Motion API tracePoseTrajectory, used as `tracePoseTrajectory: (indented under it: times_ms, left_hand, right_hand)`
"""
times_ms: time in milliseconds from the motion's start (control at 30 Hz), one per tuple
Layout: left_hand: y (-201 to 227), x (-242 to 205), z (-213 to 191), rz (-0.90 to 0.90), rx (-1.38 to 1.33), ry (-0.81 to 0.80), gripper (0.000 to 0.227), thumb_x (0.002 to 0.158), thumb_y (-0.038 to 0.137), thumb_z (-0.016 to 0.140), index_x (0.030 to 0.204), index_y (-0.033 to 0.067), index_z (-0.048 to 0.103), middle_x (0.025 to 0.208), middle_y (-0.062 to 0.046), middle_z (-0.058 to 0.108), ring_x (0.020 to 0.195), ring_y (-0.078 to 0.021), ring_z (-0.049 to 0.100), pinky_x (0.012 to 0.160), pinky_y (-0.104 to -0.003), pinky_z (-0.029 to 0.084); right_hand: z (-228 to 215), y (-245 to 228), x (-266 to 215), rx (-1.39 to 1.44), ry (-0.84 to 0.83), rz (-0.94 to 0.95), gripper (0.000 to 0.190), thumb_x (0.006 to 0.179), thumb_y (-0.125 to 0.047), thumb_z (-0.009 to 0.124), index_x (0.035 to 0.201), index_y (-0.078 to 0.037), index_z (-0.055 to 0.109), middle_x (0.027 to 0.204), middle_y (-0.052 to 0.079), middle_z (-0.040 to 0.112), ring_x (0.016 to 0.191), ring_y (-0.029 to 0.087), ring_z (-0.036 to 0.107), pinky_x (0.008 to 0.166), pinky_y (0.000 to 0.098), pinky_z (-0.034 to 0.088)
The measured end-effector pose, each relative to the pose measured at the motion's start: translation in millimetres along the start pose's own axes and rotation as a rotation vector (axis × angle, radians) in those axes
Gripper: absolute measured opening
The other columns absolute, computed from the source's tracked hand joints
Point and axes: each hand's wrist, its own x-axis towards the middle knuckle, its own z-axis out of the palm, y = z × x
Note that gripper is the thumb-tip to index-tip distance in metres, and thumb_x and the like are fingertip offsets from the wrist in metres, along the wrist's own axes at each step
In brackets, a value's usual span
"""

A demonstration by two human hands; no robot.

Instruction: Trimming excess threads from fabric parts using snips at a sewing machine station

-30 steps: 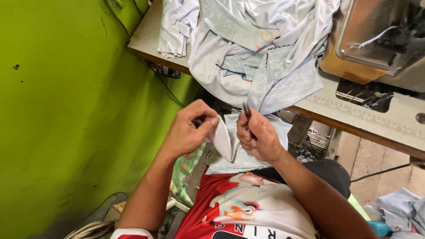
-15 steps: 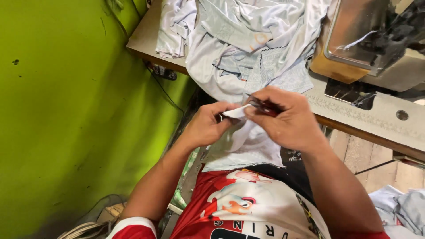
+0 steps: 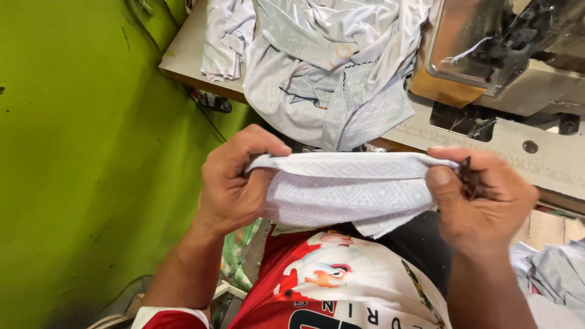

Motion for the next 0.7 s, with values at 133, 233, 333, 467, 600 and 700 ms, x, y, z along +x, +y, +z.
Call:
tracePoseTrajectory:
  times_ms: [133, 233, 333, 467, 600, 700]
  left_hand:
    - [-55, 2, 14, -0.096, 0.135, -0.197, 0.028, 0.084, -0.007, 0.057, 0.103, 0.0069, 0.070, 0.096, -0.012, 0.070, 0.092, -0.0286, 0.069, 0.085, -0.037, 0.053]
    - [-125, -20, 33, -0.224, 0.103, -0.253, 0.030, 0.083, -0.009, 0.059, 0.103, 0.0062, 0.074, 0.095, -0.018, 0.074, 0.096, -0.0375, 0.072, 0.089, -0.044, 0.055]
    - [-190, -49, 54, -0.411, 0.100, -0.215, 0.032, 0.084, -0.010, 0.058, 0.105, 0.0065, 0.076, 0.098, -0.018, 0.075, 0.100, -0.0350, 0.071, 0.092, -0.043, 0.054]
    - [-216, -54, 72, -0.308, 0.298, -0.051, 0.026, 0.082, 0.007, 0.072, 0.106, 0.0148, 0.074, 0.100, -0.009, 0.072, 0.096, -0.0331, 0.071, 0.086, -0.042, 0.057]
    - [-188, -25, 90, -0.010, 0.495, 0.057, 0.010, 0.087, 0.020, 0.071, 0.096, 0.0172, 0.070, 0.084, 0.001, 0.062, 0.075, -0.0196, 0.067, 0.067, -0.029, 0.056]
    - [-175, 8, 110, 0.059, 0.450, 0.035, 0.025, 0.094, 0.036, 0.068, 0.108, 0.0146, 0.068, 0.094, -0.003, 0.059, 0.086, -0.0259, 0.067, 0.076, -0.034, 0.056]
  right_hand:
    - [20, 77, -28, 0.109, 0.045, 0.124, 0.013, 0.099, -0.005, 0.069, 0.111, 0.002, 0.071, 0.088, 0.008, 0.070, 0.068, 0.006, 0.051, 0.062, 0.0218, 0.041]
    - [49, 143, -56, 0.135, 0.036, 0.241, 0.013, 0.097, -0.004, 0.071, 0.109, 0.000, 0.073, 0.085, 0.013, 0.072, 0.075, 0.011, 0.059, 0.068, 0.0289, 0.050]
    - [72, 214, -87, 0.120, 0.045, 0.334, 0.013, 0.096, -0.007, 0.072, 0.107, 0.000, 0.075, 0.076, 0.012, 0.070, 0.071, 0.013, 0.057, 0.063, 0.0305, 0.050]
    - [82, 260, -93, 0.097, 0.060, 0.401, 0.016, 0.098, -0.012, 0.072, 0.106, 0.002, 0.075, 0.078, 0.018, 0.071, 0.070, 0.017, 0.059, 0.064, 0.0358, 0.051]
    - [73, 245, -88, 0.001, -0.039, 0.422, 0.027, 0.099, -0.021, 0.071, 0.108, 0.004, 0.074, 0.090, 0.025, 0.071, 0.079, 0.029, 0.068, 0.074, 0.0448, 0.056]
    - [69, 244, -102, 0.035, -0.076, 0.435, 0.029, 0.103, -0.027, 0.064, 0.116, -0.002, 0.071, 0.101, 0.018, 0.069, 0.091, 0.025, 0.066, 0.082, 0.0413, 0.055]
